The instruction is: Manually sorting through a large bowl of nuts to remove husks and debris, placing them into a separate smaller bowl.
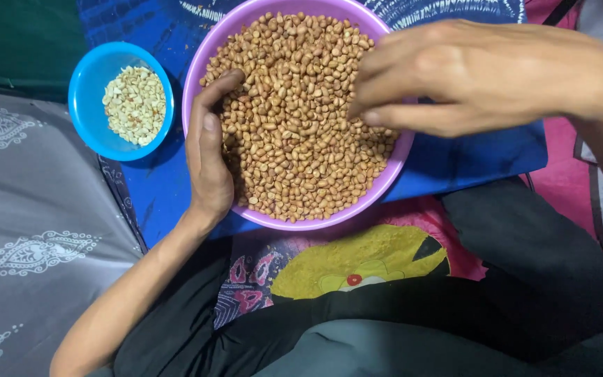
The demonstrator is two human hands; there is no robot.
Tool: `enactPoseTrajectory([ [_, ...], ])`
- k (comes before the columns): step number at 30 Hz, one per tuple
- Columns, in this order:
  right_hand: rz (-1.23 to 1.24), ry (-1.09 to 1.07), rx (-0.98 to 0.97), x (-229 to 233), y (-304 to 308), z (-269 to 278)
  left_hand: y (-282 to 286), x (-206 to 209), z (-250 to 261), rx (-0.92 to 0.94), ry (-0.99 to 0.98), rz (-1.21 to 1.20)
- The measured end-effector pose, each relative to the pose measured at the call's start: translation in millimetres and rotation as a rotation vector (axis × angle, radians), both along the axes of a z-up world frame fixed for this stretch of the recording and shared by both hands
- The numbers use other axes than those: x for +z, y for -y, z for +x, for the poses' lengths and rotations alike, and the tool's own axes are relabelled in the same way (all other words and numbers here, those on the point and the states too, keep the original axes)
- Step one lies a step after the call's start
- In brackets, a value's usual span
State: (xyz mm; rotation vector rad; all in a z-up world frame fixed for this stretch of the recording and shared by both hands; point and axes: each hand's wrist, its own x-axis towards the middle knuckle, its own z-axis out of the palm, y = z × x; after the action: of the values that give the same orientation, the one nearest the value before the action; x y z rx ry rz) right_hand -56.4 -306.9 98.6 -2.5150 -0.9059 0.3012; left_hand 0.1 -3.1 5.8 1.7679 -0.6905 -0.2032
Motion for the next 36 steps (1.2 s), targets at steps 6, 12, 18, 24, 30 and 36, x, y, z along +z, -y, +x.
enactPoseTrajectory([
  [6, -0.215, -0.298, 0.098, -55, -7, -12, -1, -4, 0, -0.023, -0.043, -0.042],
  [12, -0.164, -0.337, 0.086, -62, -39, 23, 0, -3, 1, -0.015, -0.002, -0.009],
  [18, -0.025, -0.296, 0.113, -58, -61, 55, 1, 0, -1, -0.015, -0.011, -0.006],
  [24, 0.13, -0.16, 0.167, -39, -63, 58, 0, -3, -1, -0.006, -0.069, -0.051],
  [30, 0.075, -0.024, 0.139, -20, -31, 38, -1, -4, 0, -0.022, -0.047, -0.055],
  [36, -0.127, -0.182, 0.024, -13, 4, 14, -2, -1, 0, -0.011, -0.016, -0.025],
])
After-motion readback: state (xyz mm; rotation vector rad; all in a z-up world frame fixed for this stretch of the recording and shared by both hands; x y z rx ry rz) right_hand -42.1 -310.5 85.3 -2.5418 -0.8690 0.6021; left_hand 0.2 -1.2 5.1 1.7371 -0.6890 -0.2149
